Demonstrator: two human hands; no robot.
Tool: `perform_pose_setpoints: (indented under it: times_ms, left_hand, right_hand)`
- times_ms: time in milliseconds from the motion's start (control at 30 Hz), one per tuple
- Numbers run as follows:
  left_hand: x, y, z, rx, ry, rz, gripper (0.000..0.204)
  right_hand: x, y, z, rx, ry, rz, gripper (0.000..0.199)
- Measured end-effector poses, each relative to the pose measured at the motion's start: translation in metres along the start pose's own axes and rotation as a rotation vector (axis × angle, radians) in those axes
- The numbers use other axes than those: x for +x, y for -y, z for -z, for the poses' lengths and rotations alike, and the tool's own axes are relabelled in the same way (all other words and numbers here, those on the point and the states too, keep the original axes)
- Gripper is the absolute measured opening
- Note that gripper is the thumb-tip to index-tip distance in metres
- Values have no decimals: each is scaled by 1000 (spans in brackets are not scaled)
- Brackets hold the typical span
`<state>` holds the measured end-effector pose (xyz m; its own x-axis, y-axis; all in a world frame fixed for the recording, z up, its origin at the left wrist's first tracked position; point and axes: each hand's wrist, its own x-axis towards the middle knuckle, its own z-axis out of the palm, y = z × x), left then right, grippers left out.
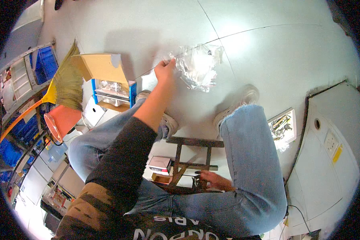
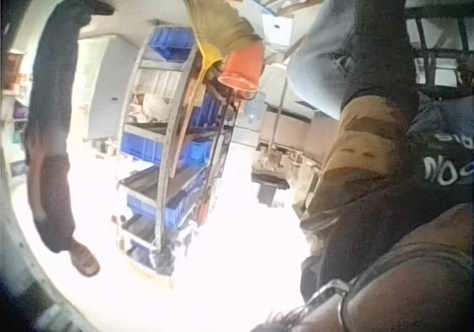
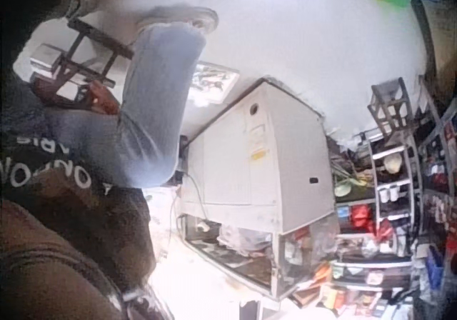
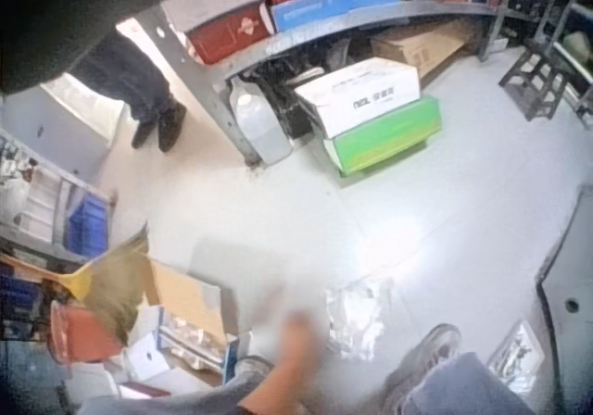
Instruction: The person sits on a low stool and handles small metal rods and cylindrical pieces, picking them from a tray and plastic bags, then joining them by hand. The person repeatedly assembles and disassembles the parts while seated.
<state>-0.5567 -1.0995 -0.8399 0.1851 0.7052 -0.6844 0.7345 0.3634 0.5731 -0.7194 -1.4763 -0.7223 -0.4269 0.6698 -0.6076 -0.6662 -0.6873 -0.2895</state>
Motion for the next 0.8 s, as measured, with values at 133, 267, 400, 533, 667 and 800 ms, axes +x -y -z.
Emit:
perform_pose_setpoints:
  times_ms: [133,267,400,533,667,800]
  left_hand:
    - [-35,-37,46,-440,396,1,13]
    - [-105,-83,95,-484,641,-123,12]
    - [-195,-122,135,-412,751,-320,15]
    - [-285,-144,170,-340,848,-487,17]
    - [-353,-143,198,-205,885,-636,18]
    - [-386,-129,217,-148,852,-737,19]
  right_hand:
    - [-21,-29,34,392,-360,-148,56]
    - [-96,-17,92,-315,-1072,-272,48]
    - [-223,70,65,-195,-1912,493,41]
    - [-266,170,-76,-199,-1564,1328,42]
    - [-205,227,-164,-504,-1129,1373,57]
    - [-165,230,-191,-225,-712,1289,41]
